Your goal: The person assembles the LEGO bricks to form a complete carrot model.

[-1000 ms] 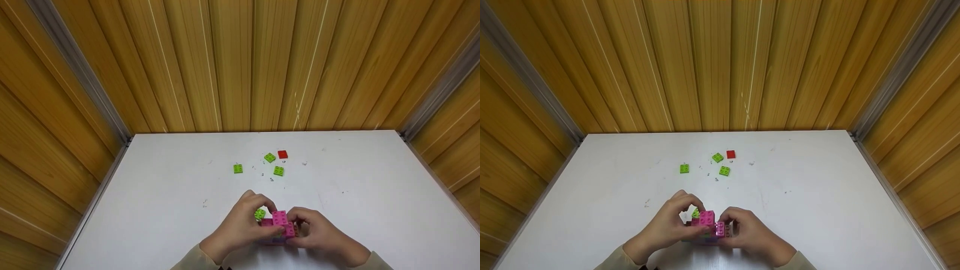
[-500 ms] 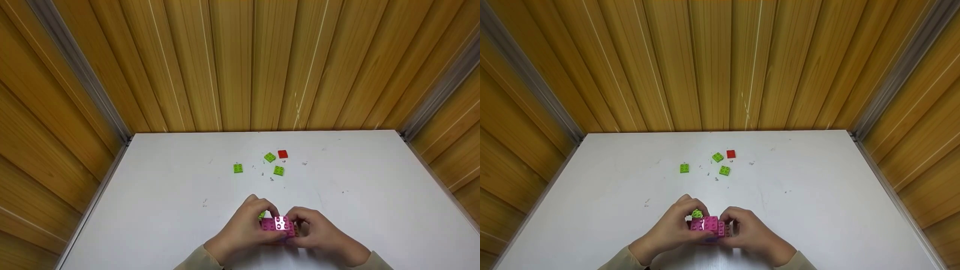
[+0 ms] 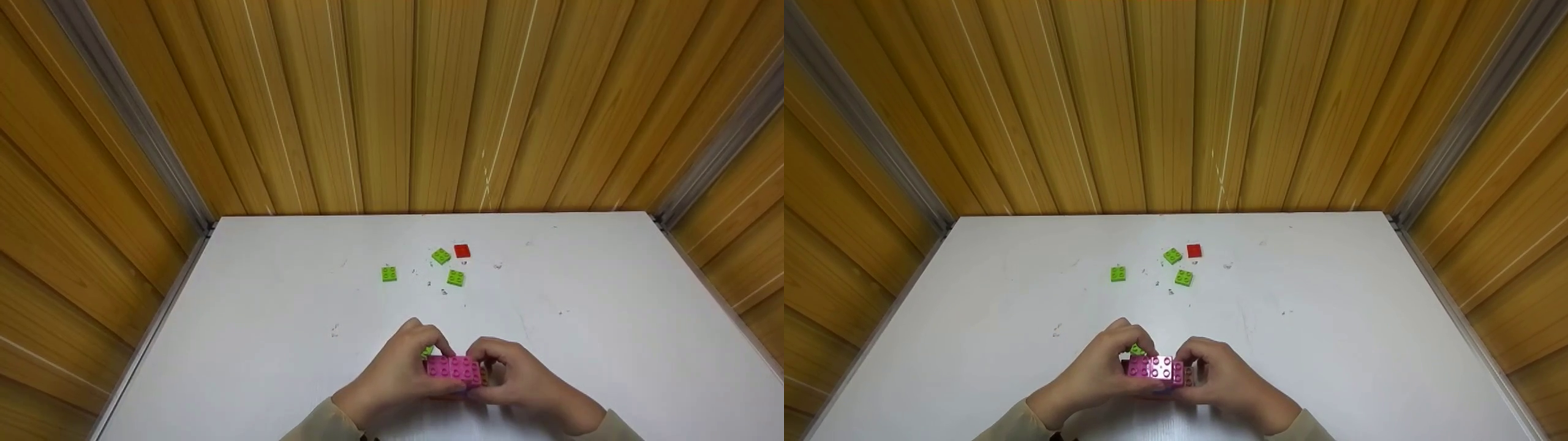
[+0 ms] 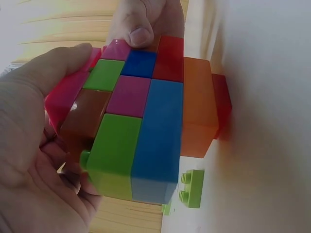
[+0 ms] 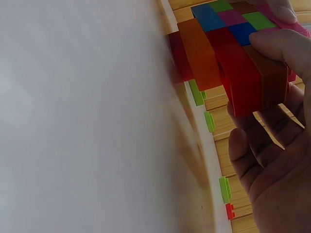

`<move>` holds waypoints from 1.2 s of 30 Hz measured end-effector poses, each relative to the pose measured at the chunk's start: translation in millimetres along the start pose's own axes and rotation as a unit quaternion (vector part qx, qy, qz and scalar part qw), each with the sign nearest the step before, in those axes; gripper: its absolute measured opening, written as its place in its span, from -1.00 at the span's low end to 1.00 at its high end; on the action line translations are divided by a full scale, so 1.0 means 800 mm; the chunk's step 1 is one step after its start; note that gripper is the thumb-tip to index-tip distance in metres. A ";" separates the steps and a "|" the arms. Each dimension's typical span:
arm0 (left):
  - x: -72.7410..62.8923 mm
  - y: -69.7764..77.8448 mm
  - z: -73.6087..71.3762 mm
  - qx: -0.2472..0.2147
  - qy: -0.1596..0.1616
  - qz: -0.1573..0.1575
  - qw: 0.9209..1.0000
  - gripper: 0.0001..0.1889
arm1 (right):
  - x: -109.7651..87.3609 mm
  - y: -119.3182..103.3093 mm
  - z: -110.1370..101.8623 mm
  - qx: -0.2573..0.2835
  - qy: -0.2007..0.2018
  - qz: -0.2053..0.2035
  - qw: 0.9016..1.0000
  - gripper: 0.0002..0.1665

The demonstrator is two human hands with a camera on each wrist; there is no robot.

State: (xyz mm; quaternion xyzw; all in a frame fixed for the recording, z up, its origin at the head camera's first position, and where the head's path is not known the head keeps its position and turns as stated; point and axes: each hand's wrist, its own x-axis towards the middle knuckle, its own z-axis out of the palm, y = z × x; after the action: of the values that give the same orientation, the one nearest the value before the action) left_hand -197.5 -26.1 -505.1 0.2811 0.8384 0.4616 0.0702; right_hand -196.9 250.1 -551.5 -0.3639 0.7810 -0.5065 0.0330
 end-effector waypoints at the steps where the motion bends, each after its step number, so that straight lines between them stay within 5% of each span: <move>1: 0.000 0.000 0.000 -0.003 -0.001 -0.001 1.000 -0.64 | 0.000 0.000 0.000 -0.001 -0.001 0.003 1.000 -0.62; 8: 0.003 -0.004 -0.002 -0.020 -0.011 -0.014 1.000 -0.65 | 0.001 -0.002 -0.001 -0.006 -0.007 0.030 1.000 -0.64; 17: 0.003 -0.001 -0.003 -0.010 -0.011 -0.014 1.000 -0.65 | 0.003 -0.002 -0.003 -0.007 -0.003 -0.006 1.000 -0.63; 36: 0.002 0.006 -0.006 0.001 -0.028 -0.025 0.999 -0.68 | 0.000 -0.002 0.001 -0.002 -0.009 0.013 1.000 -0.62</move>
State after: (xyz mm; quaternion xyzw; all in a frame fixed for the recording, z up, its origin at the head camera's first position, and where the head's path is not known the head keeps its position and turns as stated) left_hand -198.9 -26.5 -498.3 0.2731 0.8432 0.4512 0.1045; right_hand -195.9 249.2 -550.8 -0.3584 0.7861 -0.5015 0.0458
